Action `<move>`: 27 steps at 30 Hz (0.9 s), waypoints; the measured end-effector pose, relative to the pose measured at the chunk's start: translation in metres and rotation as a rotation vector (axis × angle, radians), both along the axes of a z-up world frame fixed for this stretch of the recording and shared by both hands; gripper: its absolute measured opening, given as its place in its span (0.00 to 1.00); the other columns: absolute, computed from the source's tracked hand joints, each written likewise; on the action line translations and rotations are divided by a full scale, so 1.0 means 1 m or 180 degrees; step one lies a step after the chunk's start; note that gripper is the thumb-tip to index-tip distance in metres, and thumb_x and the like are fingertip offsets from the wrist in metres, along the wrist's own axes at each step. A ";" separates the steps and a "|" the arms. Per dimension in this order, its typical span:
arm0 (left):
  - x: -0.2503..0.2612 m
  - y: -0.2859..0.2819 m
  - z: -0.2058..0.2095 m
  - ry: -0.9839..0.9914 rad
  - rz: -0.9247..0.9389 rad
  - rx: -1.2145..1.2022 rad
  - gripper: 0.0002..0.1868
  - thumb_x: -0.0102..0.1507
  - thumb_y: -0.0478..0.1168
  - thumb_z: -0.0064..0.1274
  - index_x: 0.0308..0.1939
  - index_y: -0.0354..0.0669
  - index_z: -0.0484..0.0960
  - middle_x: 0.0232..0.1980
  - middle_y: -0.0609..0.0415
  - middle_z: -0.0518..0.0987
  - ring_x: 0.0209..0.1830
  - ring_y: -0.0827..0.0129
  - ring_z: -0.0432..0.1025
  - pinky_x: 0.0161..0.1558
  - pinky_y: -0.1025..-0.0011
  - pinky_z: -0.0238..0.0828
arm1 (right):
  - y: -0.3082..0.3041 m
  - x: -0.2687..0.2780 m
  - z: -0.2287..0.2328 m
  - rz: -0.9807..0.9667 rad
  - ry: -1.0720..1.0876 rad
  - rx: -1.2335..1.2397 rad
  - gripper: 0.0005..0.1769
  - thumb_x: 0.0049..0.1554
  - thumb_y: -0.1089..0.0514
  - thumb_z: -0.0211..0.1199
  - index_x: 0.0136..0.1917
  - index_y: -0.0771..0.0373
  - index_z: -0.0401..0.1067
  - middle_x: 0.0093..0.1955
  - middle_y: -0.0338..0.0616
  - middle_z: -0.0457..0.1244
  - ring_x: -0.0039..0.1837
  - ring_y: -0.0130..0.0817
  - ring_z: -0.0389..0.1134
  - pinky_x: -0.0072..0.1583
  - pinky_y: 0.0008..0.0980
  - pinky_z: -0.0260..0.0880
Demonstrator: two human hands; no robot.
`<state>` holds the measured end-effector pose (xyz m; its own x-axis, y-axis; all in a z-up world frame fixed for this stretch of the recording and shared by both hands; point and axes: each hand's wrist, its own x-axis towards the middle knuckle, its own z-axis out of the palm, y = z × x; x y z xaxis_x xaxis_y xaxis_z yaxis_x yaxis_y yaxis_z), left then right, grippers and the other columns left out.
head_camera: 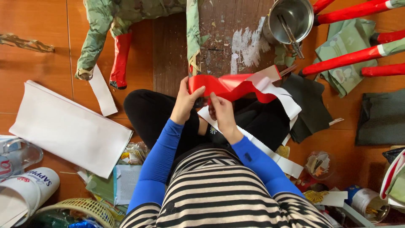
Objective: Wrapping red material around the legs of a paper-mache giraffe sculpture
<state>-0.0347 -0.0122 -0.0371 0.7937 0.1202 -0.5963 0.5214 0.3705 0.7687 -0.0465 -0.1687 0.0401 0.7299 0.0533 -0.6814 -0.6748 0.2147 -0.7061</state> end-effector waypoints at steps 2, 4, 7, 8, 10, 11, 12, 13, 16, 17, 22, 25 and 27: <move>-0.001 -0.003 0.006 -0.0008 0.0019 -0.0219 0.44 0.67 0.43 0.70 0.81 0.41 0.60 0.51 0.30 0.75 0.23 0.48 0.82 0.22 0.57 0.88 | 0.011 -0.005 0.048 0.0034 -0.1335 -0.0556 0.22 0.73 0.48 0.60 0.40 0.61 0.77 0.34 0.44 0.68 0.42 0.26 0.68 0.49 0.30 0.76; 0.000 -0.013 0.016 -0.0089 -0.0037 0.0289 0.41 0.66 0.48 0.70 0.77 0.43 0.67 0.50 0.35 0.77 0.33 0.52 0.80 0.29 0.57 0.84 | 0.023 0.006 0.027 0.0558 -0.1847 -0.0856 0.24 0.74 0.41 0.49 0.64 0.67 0.63 0.62 0.56 0.55 0.66 0.44 0.53 0.68 0.45 0.55; 0.000 -0.014 0.035 -0.0191 -0.0325 0.0860 0.37 0.69 0.58 0.60 0.77 0.46 0.70 0.60 0.30 0.76 0.58 0.42 0.73 0.51 0.48 0.76 | 0.045 0.020 -0.005 0.1084 -0.2047 -0.0995 0.44 0.77 0.35 0.38 0.89 0.69 0.36 0.90 0.75 0.37 0.90 0.69 0.34 0.87 0.64 0.32; 0.005 -0.011 0.042 -0.0221 -0.0538 0.0918 0.36 0.74 0.62 0.49 0.80 0.48 0.67 0.69 0.20 0.74 0.73 0.27 0.69 0.66 0.38 0.70 | 0.053 0.029 -0.016 0.1084 -0.1759 -0.0843 0.47 0.77 0.35 0.37 0.91 0.66 0.24 0.90 0.81 0.32 0.89 0.76 0.30 0.86 0.69 0.30; 0.011 0.003 0.068 -0.0338 -0.0776 0.0816 0.39 0.76 0.64 0.37 0.82 0.43 0.62 0.74 0.18 0.68 0.77 0.26 0.63 0.71 0.35 0.64 | 0.061 0.045 0.018 0.1049 -0.1526 -0.0817 0.49 0.76 0.35 0.39 0.90 0.67 0.24 0.87 0.87 0.36 0.87 0.80 0.36 0.84 0.72 0.35; 0.010 0.009 0.079 -0.0430 -0.1012 0.0708 0.42 0.78 0.67 0.25 0.84 0.38 0.58 0.79 0.16 0.62 0.81 0.25 0.57 0.77 0.32 0.57 | 0.063 0.050 0.033 0.1020 -0.1267 -0.0788 0.50 0.75 0.35 0.41 0.90 0.69 0.24 0.83 0.93 0.40 0.85 0.85 0.41 0.83 0.75 0.40; 0.010 0.010 0.075 -0.0405 -0.1012 0.0688 0.42 0.78 0.67 0.25 0.84 0.38 0.58 0.79 0.16 0.62 0.81 0.25 0.57 0.77 0.32 0.57 | 0.060 0.056 0.004 0.1028 -0.1238 -0.0798 0.50 0.75 0.35 0.41 0.90 0.69 0.24 0.83 0.93 0.40 0.85 0.85 0.41 0.83 0.75 0.40; 0.009 0.012 0.071 -0.0044 -0.1080 0.0301 0.47 0.74 0.73 0.23 0.87 0.43 0.50 0.67 0.15 0.70 0.61 0.26 0.70 0.56 0.37 0.72 | 0.057 0.062 -0.025 0.1183 -0.0883 -0.0976 0.60 0.68 0.30 0.56 0.91 0.63 0.26 0.85 0.87 0.41 0.86 0.79 0.43 0.84 0.71 0.42; 0.002 0.014 0.045 0.0254 -0.1140 -0.0304 0.54 0.70 0.80 0.18 0.89 0.50 0.40 0.48 0.16 0.81 0.35 0.29 0.83 0.32 0.44 0.87 | 0.052 0.075 -0.080 0.0747 -0.0271 -0.0183 0.52 0.58 0.40 0.78 0.82 0.59 0.51 0.75 0.69 0.57 0.74 0.62 0.61 0.74 0.59 0.62; -0.004 0.013 0.033 0.0235 -0.1131 -0.0542 0.55 0.68 0.82 0.17 0.89 0.52 0.36 0.42 0.18 0.83 0.29 0.31 0.83 0.27 0.44 0.86 | 0.050 0.075 -0.094 0.0170 0.0032 0.0780 0.36 0.55 0.56 0.85 0.72 0.61 0.73 0.62 0.58 0.73 0.61 0.51 0.78 0.62 0.52 0.79; -0.016 0.003 0.070 -0.0355 -0.0893 0.0375 0.43 0.75 0.64 0.25 0.89 0.57 0.30 0.68 0.13 0.65 0.57 0.24 0.69 0.54 0.33 0.71 | 0.042 0.075 -0.125 0.0025 0.0226 0.1040 0.26 0.56 0.56 0.84 0.63 0.63 0.77 0.52 0.55 0.75 0.51 0.46 0.80 0.54 0.48 0.83; -0.029 0.013 0.040 -0.0792 -0.0263 0.1386 0.38 0.81 0.43 0.33 0.90 0.60 0.30 0.88 0.24 0.44 0.84 0.22 0.47 0.75 0.21 0.49 | 0.046 0.071 -0.129 0.0004 0.0294 0.1227 0.31 0.57 0.55 0.83 0.70 0.58 0.74 0.54 0.55 0.74 0.53 0.47 0.80 0.55 0.49 0.84; -0.021 0.032 0.030 -0.0918 0.0182 0.1774 0.41 0.81 0.36 0.38 0.90 0.67 0.31 0.92 0.37 0.37 0.88 0.27 0.40 0.75 0.18 0.44 | 0.047 0.071 -0.121 -0.0032 0.0394 0.1363 0.35 0.58 0.55 0.83 0.74 0.54 0.72 0.56 0.57 0.74 0.54 0.49 0.79 0.55 0.51 0.84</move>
